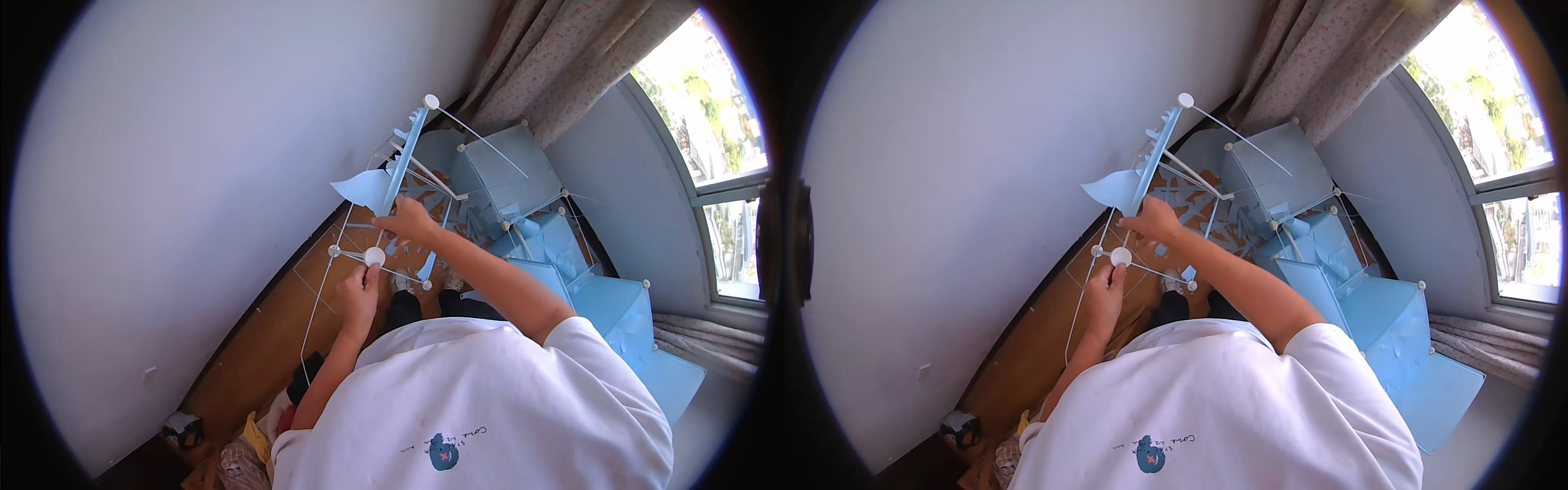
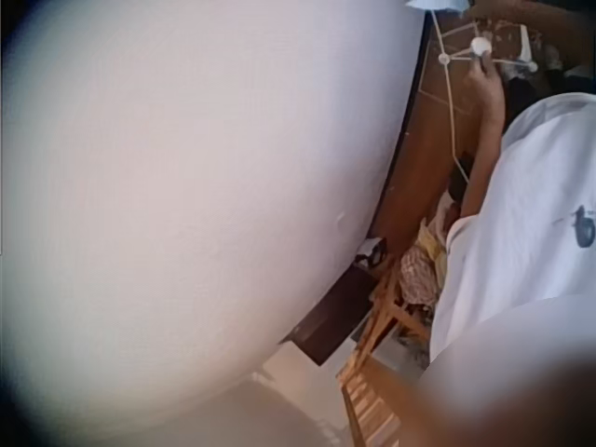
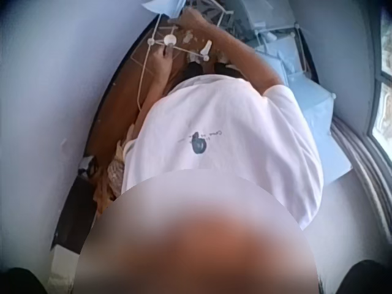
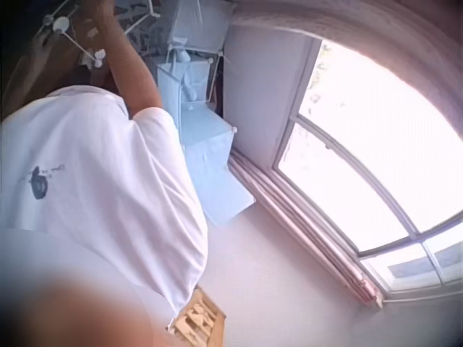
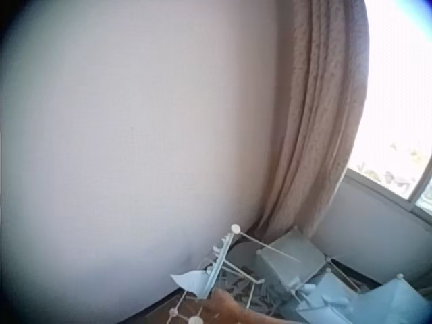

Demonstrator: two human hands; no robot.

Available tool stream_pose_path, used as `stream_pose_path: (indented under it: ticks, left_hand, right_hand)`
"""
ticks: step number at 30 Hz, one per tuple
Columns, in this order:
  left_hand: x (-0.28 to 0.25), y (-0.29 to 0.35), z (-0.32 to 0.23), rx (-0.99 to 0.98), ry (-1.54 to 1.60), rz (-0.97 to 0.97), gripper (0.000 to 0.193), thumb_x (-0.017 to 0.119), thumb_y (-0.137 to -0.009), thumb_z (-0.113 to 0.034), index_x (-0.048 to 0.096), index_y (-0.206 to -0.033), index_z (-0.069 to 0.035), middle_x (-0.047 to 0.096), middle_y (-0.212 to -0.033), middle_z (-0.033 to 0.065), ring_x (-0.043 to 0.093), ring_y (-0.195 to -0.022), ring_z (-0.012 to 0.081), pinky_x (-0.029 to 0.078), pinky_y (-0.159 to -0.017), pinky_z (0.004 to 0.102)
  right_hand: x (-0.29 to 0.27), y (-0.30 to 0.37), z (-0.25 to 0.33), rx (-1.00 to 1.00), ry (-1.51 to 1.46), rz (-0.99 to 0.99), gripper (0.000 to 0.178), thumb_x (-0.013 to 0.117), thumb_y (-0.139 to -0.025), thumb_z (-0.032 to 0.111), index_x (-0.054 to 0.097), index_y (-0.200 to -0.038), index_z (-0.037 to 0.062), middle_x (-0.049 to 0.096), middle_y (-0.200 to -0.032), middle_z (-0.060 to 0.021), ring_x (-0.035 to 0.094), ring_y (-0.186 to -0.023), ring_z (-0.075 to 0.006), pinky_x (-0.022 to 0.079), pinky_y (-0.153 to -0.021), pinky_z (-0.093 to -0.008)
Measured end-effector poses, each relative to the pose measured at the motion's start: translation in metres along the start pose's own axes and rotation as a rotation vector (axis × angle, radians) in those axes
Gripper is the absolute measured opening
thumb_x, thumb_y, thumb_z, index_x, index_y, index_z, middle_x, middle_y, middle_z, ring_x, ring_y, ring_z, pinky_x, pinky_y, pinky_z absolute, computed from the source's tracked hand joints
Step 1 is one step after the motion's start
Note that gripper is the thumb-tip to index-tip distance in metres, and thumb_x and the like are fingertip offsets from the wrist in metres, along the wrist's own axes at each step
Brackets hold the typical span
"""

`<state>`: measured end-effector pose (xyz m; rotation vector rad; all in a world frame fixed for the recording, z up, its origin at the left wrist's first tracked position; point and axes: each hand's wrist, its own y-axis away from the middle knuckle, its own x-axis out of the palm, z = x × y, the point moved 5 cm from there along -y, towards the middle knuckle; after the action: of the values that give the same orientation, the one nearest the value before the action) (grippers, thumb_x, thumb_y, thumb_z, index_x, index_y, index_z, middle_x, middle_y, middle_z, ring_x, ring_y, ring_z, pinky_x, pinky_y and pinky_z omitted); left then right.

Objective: The person assembles a light blue plastic storage unit by hand. They attach side panels to a white wireframe structure, connect the frame pieces, and secure the components together in a room with a window.

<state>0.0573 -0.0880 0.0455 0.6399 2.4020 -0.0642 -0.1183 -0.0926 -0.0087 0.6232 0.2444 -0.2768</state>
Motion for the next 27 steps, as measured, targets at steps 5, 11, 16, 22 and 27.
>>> stream_pose_path:
  ticks: [5, 11, 16, 22, 27]
  left_hand:
    - [-0.005, 0.005, 0.006, 0.032, -0.043, -0.07, 0.029, 0.058, -0.082, -0.026, 0.056, -0.069, 0.0, 0.05, -0.054, 0.0164, 0.049, -0.046, 0.0312, 0.036, -0.044, 0.0365]
    - [-0.012, 0.01, -0.011, 0.031, -0.018, -0.048, 0.029, 0.059, -0.081, -0.026, 0.056, -0.068, 0.0, 0.051, -0.055, 0.0158, 0.05, -0.047, 0.0308, 0.036, -0.045, 0.0368]
    - [-0.015, 0.017, -0.014, 0.053, -0.095, -0.081, 0.028, 0.059, -0.08, -0.026, 0.057, -0.069, -0.001, 0.053, -0.055, 0.0147, 0.05, -0.048, 0.0301, 0.037, -0.045, 0.0364]
    - [-0.014, 0.02, -0.012, 0.069, -0.071, -0.095, 0.027, 0.061, -0.079, -0.027, 0.058, -0.069, -0.002, 0.053, -0.056, 0.0137, 0.051, -0.048, 0.0296, 0.038, -0.045, 0.0359]
    - [-0.01, 0.024, -0.006, 0.054, -0.076, -0.065, 0.026, 0.061, -0.079, -0.027, 0.058, -0.071, -0.003, 0.054, -0.056, 0.0133, 0.052, -0.049, 0.0293, 0.038, -0.045, 0.0363]
  right_hand:
    - [-0.041, 0.029, 0.065, -0.166, 0.695, -0.221, 0.058, 0.065, -0.071, 0.044, 0.051, -0.103, -0.0025, 0.061, -0.09, -0.0183, 0.058, -0.091, -0.0315, 0.047, -0.072, -0.0411]
    - [-0.034, 0.019, 0.081, -0.702, 1.057, -0.162, 0.072, 0.064, -0.068, 0.047, 0.045, -0.12, 0.0012, 0.049, -0.119, -0.0154, 0.031, -0.123, -0.03, 0.024, -0.1, -0.0449]
    - [-0.038, 0.009, 0.091, -0.578, 1.222, 0.087, 0.076, 0.059, -0.068, 0.058, 0.048, -0.117, 0.0004, 0.055, -0.107, -0.0145, 0.038, -0.117, -0.0295, 0.023, -0.099, -0.0487]
    - [-0.049, -0.008, 0.097, -0.343, 1.307, 0.299, 0.07, 0.055, -0.065, 0.068, 0.06, -0.084, 0.0005, 0.06, -0.067, -0.0075, 0.059, -0.075, -0.0276, 0.035, -0.088, -0.0431]
    - [-0.044, -0.018, 0.085, -0.329, 1.202, 0.381, 0.063, 0.062, -0.062, 0.06, 0.064, -0.078, -0.0002, 0.062, -0.076, -0.0107, 0.059, -0.08, -0.0274, 0.043, -0.068, -0.0385]
